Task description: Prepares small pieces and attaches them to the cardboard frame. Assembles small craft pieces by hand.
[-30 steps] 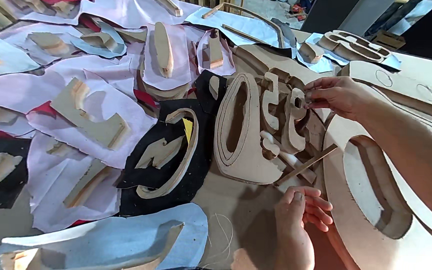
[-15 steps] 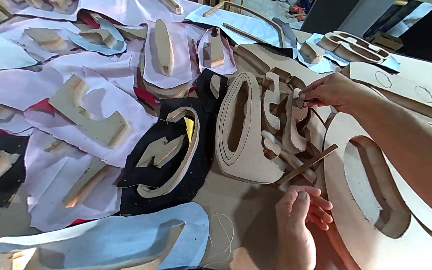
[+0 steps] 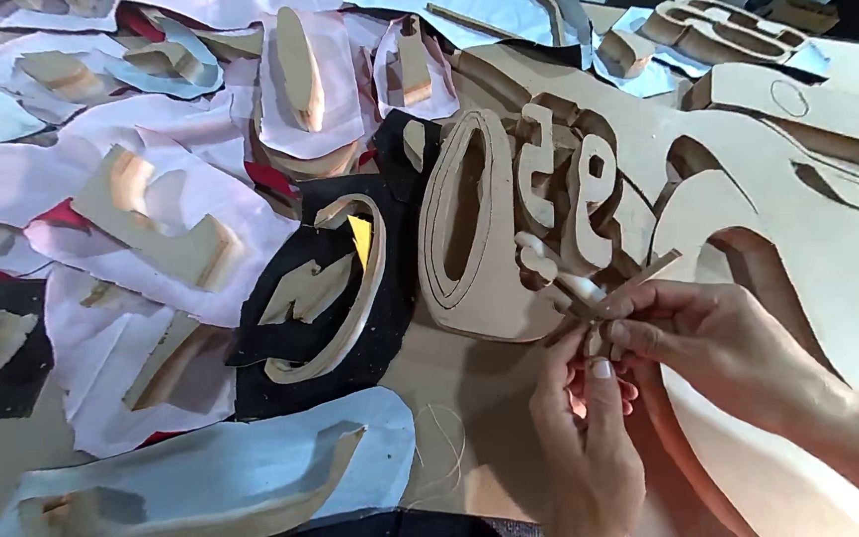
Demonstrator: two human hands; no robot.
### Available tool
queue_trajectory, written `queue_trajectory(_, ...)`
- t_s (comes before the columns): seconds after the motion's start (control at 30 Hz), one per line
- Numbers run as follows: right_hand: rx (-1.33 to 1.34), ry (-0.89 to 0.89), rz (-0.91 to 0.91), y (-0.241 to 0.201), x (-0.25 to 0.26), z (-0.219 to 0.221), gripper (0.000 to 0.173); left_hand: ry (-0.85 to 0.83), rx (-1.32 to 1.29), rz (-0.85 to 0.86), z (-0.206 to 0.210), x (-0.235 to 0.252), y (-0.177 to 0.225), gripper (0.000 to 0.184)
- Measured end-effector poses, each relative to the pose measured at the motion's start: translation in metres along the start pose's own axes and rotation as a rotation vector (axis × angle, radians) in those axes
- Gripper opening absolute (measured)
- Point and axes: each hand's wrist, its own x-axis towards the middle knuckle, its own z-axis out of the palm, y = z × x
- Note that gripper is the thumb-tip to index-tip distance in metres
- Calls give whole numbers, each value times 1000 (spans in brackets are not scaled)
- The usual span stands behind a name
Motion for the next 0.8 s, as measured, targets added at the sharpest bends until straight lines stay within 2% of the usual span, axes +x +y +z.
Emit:
queue_trajectory(0.13,-71,54,-130,17,-19,-15,10,-180,-286,-214,-6,0,-6,34)
queue_trajectory(0.23,-210,60,-287,26,-24,-23,12,-170,-413,-426,-4,1,-4,28)
queue_trajectory(0.3,-267,48,-332,32,-28,-24,21,-163,-499,-491,-3,1,-5,24)
queue_trajectory(0.43,-203,93,-350,41,-38,-16,33,-153,-489,-501,-3,-1,-7,22)
queue_trajectory(0.8,-288,130,-388,37,-44,-12,33,-155,-496,-499,-5,-1,-5,19)
